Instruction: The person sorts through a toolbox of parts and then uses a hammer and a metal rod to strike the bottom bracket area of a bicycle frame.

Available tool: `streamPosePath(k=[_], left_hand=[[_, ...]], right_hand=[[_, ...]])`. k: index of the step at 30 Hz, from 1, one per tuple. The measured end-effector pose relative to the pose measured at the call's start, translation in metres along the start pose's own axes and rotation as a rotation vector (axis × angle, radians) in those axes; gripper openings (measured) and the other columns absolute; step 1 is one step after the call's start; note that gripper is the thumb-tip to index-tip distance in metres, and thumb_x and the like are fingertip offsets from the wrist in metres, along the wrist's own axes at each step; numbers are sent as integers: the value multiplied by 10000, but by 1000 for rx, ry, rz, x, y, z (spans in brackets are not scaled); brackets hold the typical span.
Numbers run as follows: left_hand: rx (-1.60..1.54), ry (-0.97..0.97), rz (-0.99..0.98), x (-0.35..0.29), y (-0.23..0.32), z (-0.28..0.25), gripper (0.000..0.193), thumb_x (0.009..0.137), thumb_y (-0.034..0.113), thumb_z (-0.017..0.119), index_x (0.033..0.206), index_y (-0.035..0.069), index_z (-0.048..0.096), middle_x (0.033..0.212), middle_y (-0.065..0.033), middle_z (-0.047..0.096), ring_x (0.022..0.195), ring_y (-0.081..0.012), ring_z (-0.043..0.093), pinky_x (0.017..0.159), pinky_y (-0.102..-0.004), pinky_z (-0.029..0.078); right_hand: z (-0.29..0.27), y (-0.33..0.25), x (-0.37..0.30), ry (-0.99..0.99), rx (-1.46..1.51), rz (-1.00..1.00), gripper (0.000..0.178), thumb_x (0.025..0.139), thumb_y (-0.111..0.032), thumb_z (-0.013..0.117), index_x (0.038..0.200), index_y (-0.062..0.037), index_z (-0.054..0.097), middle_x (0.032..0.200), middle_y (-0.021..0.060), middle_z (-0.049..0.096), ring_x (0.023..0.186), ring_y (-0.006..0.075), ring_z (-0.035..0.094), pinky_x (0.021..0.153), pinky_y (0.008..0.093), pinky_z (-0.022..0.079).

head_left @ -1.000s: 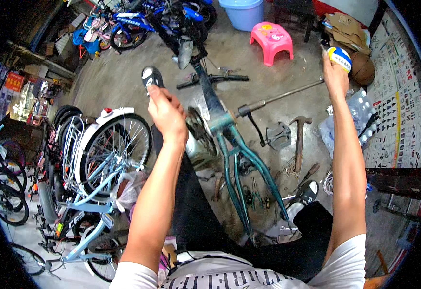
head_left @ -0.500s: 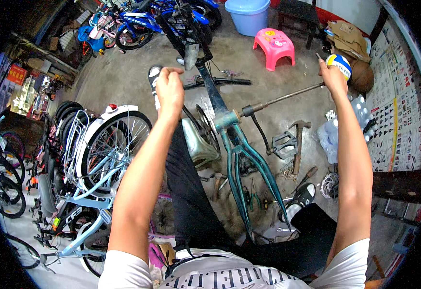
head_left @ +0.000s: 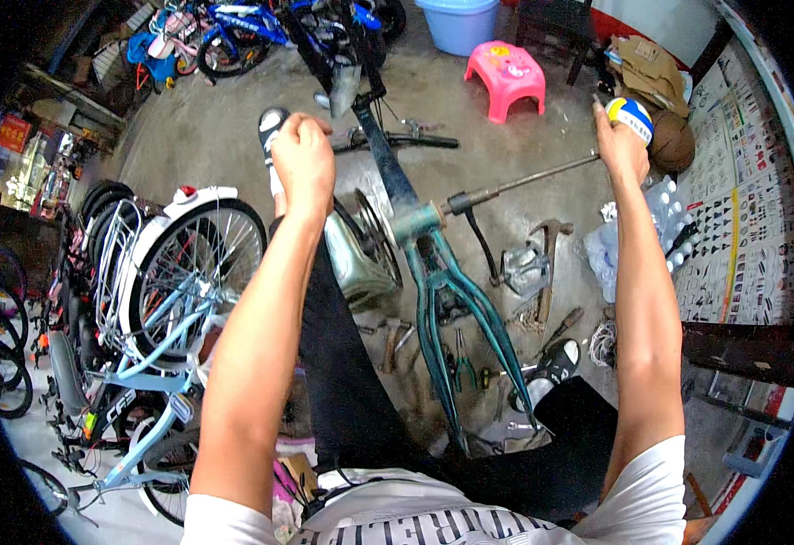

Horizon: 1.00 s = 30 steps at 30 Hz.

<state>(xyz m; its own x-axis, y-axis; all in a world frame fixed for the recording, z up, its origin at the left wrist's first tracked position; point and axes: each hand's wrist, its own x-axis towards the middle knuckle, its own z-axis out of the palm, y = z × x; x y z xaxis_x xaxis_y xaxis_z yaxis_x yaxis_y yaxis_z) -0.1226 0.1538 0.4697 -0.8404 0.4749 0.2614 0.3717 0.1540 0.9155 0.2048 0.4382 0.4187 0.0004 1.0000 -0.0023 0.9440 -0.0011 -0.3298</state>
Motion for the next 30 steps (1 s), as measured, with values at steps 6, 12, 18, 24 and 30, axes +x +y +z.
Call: streamPosePath(k=[6,12,18,24,30], left_hand=[[276,95,64,5,2,6,334,878,178,480,946,-31,732,840,-253,709,804,-334,698,780,-407,521],[398,177,-29,2,16,8,367,882,206,488,1007,-29,741,1013,-306,701,1007,-452,681,907,-454,509],[405,160,-79,-6,18,6,368,869,228,511,998,-36,733,1021,-307,698,1029,-465,667,923,-466,505],[313,97,47,3,12,10,326,878,201,501,946,-32,717,902,-272,709,879,-402,696,823,-446,519],[69,78,-124,11,-30,3,299,899,181,516,983,-20,720,891,-142,726,834,-224,664,798,-330,500]], right_hand=[[9,9,2,95,104,-33,829,912,-784,363,1201,-95,723,1229,258,666,1197,409,617,1008,479,475],[8,5,5,65,78,-72,856,923,-792,311,1208,-97,719,1250,268,651,1213,423,601,1012,486,471],[16,3,6,19,59,-57,902,922,-802,278,1216,-66,709,1261,272,644,1226,431,591,1028,484,459],[30,23,31,-14,42,-131,788,913,-756,389,1160,-97,744,1158,222,710,1156,383,656,976,478,491],[1,37,34,-443,452,-38,476,940,-493,592,964,-36,723,764,32,596,699,133,513,656,295,413]])
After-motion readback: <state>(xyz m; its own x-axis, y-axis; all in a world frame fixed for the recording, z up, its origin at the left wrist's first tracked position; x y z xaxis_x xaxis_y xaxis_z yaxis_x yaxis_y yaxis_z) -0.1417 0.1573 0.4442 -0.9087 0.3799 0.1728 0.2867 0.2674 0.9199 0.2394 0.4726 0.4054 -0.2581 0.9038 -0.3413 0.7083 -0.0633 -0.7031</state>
